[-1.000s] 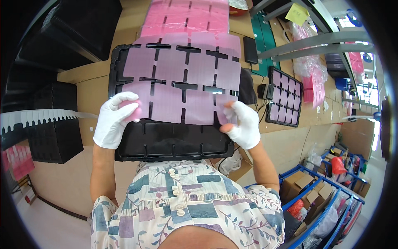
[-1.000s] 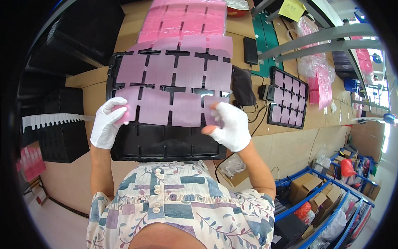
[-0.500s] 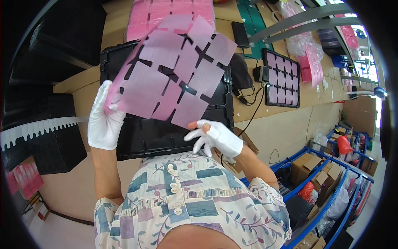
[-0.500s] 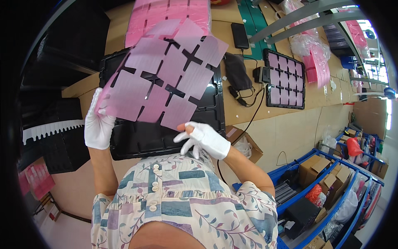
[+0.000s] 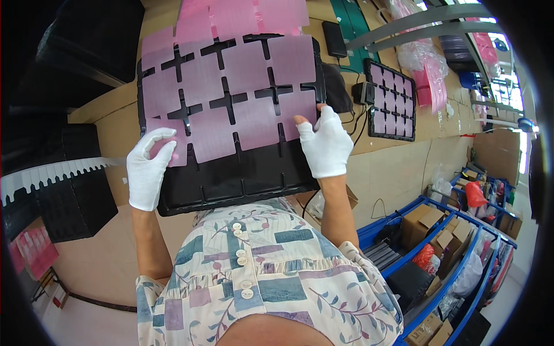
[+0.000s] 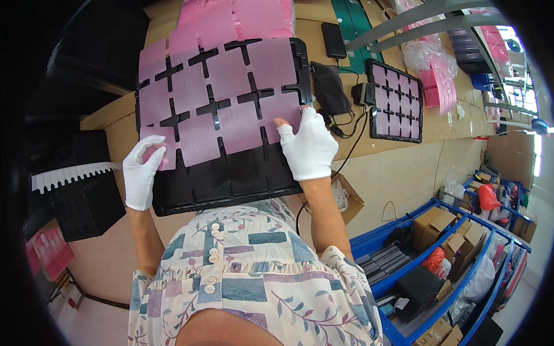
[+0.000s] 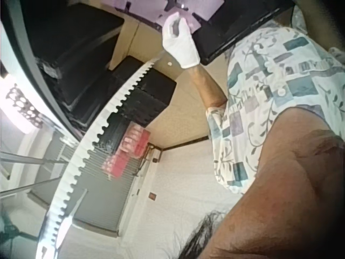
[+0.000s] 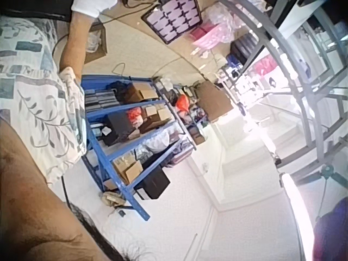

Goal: The person assembles black plastic trays by hand, attaching white adhesive strips to their undersides and inserting pink foam dividers.

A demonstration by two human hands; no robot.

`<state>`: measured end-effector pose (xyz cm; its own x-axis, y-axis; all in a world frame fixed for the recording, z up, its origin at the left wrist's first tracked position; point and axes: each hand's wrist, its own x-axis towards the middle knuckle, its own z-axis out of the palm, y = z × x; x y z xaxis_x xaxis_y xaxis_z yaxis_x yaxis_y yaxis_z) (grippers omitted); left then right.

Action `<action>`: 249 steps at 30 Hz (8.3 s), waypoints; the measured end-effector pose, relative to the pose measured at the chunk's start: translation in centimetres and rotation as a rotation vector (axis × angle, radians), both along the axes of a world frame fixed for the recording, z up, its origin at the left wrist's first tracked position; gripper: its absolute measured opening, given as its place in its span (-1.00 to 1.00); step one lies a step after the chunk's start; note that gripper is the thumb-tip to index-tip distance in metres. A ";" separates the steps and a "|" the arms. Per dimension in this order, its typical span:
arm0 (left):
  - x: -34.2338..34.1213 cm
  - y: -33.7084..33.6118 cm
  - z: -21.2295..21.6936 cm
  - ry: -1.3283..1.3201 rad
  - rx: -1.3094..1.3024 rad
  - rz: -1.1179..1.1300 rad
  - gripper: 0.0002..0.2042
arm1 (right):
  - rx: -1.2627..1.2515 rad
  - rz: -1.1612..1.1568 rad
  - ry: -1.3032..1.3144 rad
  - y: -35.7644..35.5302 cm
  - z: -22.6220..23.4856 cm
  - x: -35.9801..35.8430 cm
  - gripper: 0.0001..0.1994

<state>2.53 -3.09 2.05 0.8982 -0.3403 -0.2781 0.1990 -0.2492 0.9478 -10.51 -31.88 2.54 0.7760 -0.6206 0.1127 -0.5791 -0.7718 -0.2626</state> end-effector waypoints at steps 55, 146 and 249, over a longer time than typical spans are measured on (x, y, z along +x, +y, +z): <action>-6.1 2.9 0.2 -0.257 0.450 -0.027 -0.87 | 0.180 -0.034 -0.075 1.4 -1.0 -6.6 -0.77; -10.6 -54.2 -3.6 -0.639 0.428 -1.027 -0.37 | -0.150 -0.715 -0.126 -49.4 -10.0 -30.1 -0.73; -1.4 5.0 -0.3 0.168 -0.602 0.491 -0.91 | 0.367 1.127 0.135 8.3 -1.1 26.3 -0.88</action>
<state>1.11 1.94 1.73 0.9469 -0.0510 -0.3174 0.3055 0.4501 0.8391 15.80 -23.54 1.40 0.8967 0.4394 -0.0532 0.3365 -0.7550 -0.5628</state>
